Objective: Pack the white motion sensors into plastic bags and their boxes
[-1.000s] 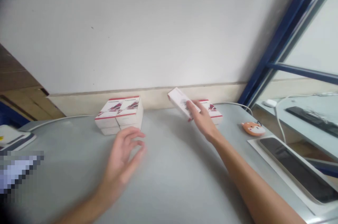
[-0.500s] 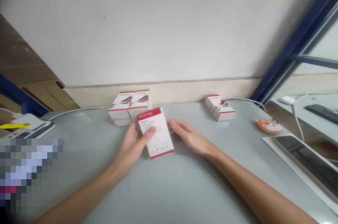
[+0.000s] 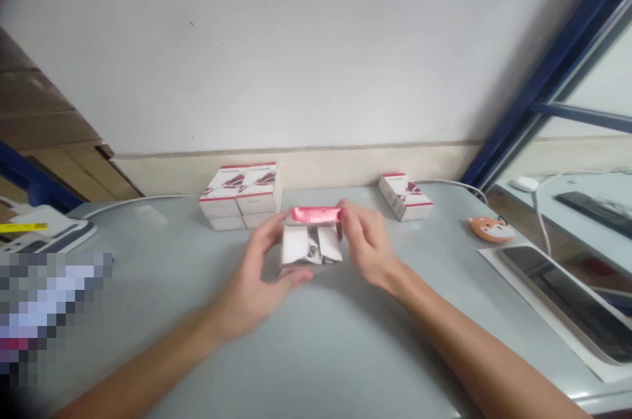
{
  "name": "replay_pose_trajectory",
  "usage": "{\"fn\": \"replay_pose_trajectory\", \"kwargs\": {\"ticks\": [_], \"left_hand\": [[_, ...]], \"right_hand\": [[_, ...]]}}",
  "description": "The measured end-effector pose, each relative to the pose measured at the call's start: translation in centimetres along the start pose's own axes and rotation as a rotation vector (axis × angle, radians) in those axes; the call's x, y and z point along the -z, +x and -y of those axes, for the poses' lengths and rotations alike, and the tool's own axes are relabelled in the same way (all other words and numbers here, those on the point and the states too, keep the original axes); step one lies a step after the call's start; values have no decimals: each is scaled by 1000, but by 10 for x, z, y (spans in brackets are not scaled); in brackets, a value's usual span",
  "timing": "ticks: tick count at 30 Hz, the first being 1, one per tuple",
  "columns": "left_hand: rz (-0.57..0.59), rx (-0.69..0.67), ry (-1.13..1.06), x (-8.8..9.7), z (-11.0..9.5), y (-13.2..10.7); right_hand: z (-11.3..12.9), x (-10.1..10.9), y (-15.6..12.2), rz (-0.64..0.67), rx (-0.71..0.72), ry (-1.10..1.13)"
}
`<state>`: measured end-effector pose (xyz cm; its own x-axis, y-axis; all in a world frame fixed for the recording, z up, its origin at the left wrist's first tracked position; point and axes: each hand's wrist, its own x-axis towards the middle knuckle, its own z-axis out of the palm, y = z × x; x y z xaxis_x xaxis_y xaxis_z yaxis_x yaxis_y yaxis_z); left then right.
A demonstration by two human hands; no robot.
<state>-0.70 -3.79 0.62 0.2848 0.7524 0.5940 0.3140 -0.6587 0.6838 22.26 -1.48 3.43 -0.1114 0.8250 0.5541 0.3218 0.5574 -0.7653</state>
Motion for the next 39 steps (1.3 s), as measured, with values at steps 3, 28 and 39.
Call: {"fn": "replay_pose_trajectory", "kwargs": {"ticks": [3, 28, 39], "left_hand": [[-90, -381, 158, 5, -8, 4], [-95, -366, -18, 6, 12, 15], [-138, -273, 114, 8, 17, 17]], "right_hand": [[9, 0, 2, -75, -107, 35], [18, -19, -15, 199, 272, -98], [0, -15, -6, -20, 122, -81]]}}
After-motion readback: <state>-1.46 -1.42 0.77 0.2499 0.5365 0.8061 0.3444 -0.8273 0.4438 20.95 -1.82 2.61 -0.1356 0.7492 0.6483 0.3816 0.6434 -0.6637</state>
